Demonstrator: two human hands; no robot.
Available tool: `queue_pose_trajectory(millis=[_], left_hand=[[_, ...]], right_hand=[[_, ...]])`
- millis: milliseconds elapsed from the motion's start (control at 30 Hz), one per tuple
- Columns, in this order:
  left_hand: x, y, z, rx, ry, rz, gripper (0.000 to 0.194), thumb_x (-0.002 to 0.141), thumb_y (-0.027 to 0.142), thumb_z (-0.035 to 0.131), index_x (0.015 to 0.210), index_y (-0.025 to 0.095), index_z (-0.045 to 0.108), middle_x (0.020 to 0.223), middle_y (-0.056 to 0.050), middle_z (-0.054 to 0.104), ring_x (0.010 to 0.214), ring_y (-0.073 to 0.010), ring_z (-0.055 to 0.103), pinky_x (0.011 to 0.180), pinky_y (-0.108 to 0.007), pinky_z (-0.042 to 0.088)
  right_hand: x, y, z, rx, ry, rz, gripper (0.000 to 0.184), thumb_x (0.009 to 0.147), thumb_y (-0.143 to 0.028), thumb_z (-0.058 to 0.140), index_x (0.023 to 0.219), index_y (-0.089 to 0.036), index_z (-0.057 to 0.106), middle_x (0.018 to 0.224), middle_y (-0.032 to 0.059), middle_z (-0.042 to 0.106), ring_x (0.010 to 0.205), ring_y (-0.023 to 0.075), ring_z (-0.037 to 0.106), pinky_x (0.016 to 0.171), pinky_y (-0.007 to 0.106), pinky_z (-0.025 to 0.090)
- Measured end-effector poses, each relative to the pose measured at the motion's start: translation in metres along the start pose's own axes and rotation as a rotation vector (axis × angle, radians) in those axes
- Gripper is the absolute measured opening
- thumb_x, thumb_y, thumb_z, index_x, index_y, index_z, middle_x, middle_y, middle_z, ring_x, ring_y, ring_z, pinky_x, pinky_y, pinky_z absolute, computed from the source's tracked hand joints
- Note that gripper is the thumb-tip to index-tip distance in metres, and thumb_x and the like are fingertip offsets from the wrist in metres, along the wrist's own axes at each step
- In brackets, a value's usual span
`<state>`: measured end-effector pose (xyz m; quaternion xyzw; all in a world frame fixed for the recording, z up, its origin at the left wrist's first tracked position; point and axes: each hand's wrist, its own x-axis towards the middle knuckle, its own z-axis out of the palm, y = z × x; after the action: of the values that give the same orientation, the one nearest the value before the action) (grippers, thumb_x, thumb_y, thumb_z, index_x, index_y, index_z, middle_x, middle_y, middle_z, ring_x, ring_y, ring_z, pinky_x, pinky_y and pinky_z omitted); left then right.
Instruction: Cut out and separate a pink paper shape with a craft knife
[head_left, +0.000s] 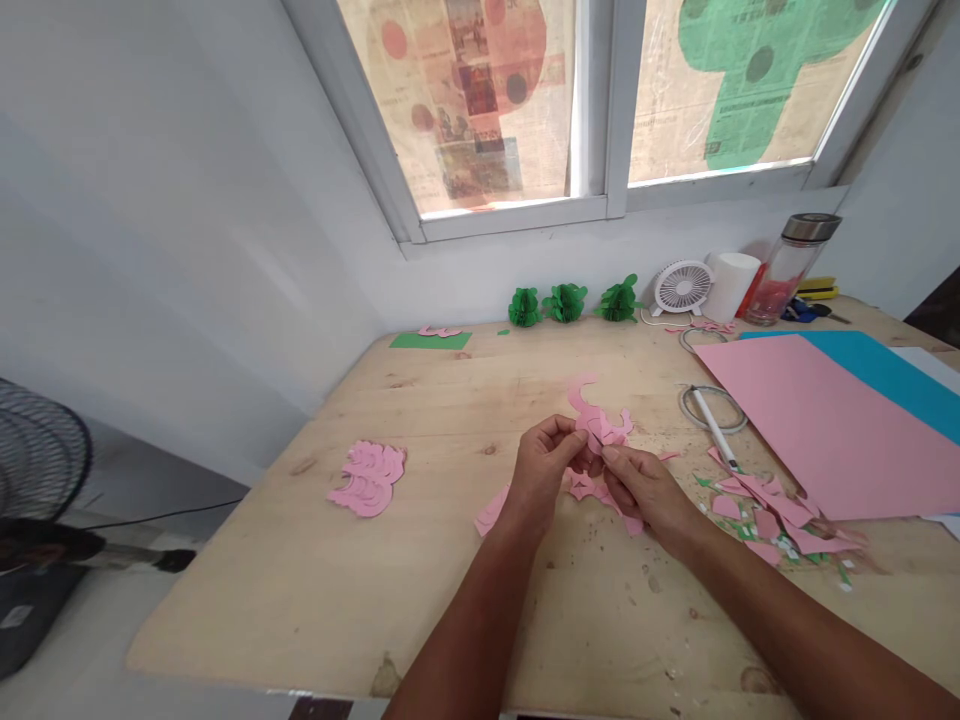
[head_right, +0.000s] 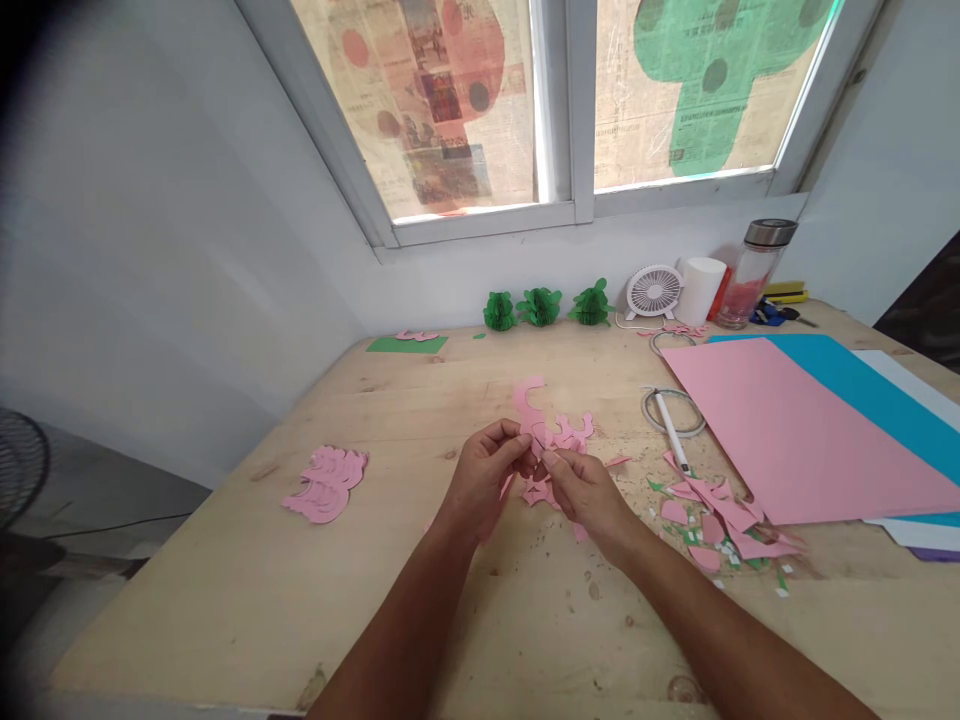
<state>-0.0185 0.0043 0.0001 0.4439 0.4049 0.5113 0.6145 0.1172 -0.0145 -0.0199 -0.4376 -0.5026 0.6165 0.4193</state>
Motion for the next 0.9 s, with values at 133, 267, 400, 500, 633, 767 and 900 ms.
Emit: queue_pose_trajectory(millis=[133,267,400,500,633,767,900], left_hand=[[0.0002,-0.0002,-0.0006,-0.001,-0.004,0.009,0.017,0.069,0.03,0.062,0.069,0.015,0.056,0.057,0.0,0.056,0.052,-0.0096,0.05,0.055,-0.024,0.04],[0.0001,0.0006,-0.0008,0.003,0.0,0.007,0.016,0.069,0.029,0.062,0.07,0.015,0.056,0.058,-0.001,0.056,0.052,-0.0093,0.05,0.054,-0.024,0.04],[-0.0009,0.0017,-0.0004,0.01,0.003,0.007,0.016,0.069,0.029,0.062,0.07,0.014,0.056,0.058,-0.001,0.056,0.052,-0.0096,0.05,0.055,-0.024,0.04],[-0.0016,0.002,-0.0003,0.01,-0.002,0.006,0.017,0.069,0.03,0.062,0.07,0.014,0.055,0.058,-0.001,0.056,0.053,-0.0096,0.05,0.055,-0.024,0.04],[-0.0015,0.0019,-0.0008,0.01,-0.004,0.009,0.016,0.07,0.029,0.062,0.069,0.014,0.056,0.058,0.0,0.057,0.053,-0.0094,0.05,0.055,-0.023,0.04],[-0.0012,0.0019,-0.0006,0.001,0.003,0.01,0.016,0.069,0.028,0.062,0.069,0.014,0.056,0.057,0.0,0.057,0.052,-0.0091,0.049,0.055,-0.024,0.039],[-0.0009,0.0013,-0.0001,-0.008,0.005,0.012,0.015,0.07,0.028,0.062,0.068,0.014,0.055,0.057,0.0,0.056,0.051,-0.0089,0.049,0.054,-0.024,0.039]], right_hand=[[0.0,-0.0005,-0.0002,-0.007,0.0,-0.009,0.039,0.081,-0.052,0.045,0.064,-0.017,0.051,0.038,-0.0085,0.027,0.036,0.0068,0.021,0.037,0.021,0.015],[-0.0001,-0.0008,0.0,-0.004,-0.001,-0.007,0.038,0.08,-0.052,0.045,0.068,-0.016,0.054,0.04,-0.0087,0.027,0.036,0.0064,0.021,0.036,0.02,0.014],[0.0,0.0002,0.0,0.006,-0.011,-0.005,0.038,0.081,-0.052,0.045,0.072,-0.016,0.055,0.04,-0.009,0.027,0.036,0.0062,0.019,0.036,0.02,0.014],[-0.0002,-0.0001,-0.0001,0.009,-0.01,-0.007,0.038,0.081,-0.051,0.045,0.072,-0.016,0.055,0.04,-0.009,0.028,0.036,0.006,0.019,0.036,0.02,0.014],[-0.0002,-0.0018,-0.0004,-0.009,-0.013,-0.015,0.038,0.082,-0.05,0.044,0.072,-0.015,0.056,0.039,-0.009,0.028,0.036,0.0058,0.021,0.037,0.02,0.016],[0.0004,-0.0011,-0.0006,-0.019,-0.004,-0.015,0.038,0.082,-0.05,0.044,0.072,-0.016,0.056,0.038,-0.0091,0.029,0.035,0.006,0.021,0.036,0.02,0.016],[0.0007,0.0006,-0.0004,-0.024,-0.001,-0.011,0.038,0.081,-0.051,0.044,0.072,-0.016,0.056,0.038,-0.0093,0.027,0.035,0.0062,0.02,0.036,0.02,0.015]])
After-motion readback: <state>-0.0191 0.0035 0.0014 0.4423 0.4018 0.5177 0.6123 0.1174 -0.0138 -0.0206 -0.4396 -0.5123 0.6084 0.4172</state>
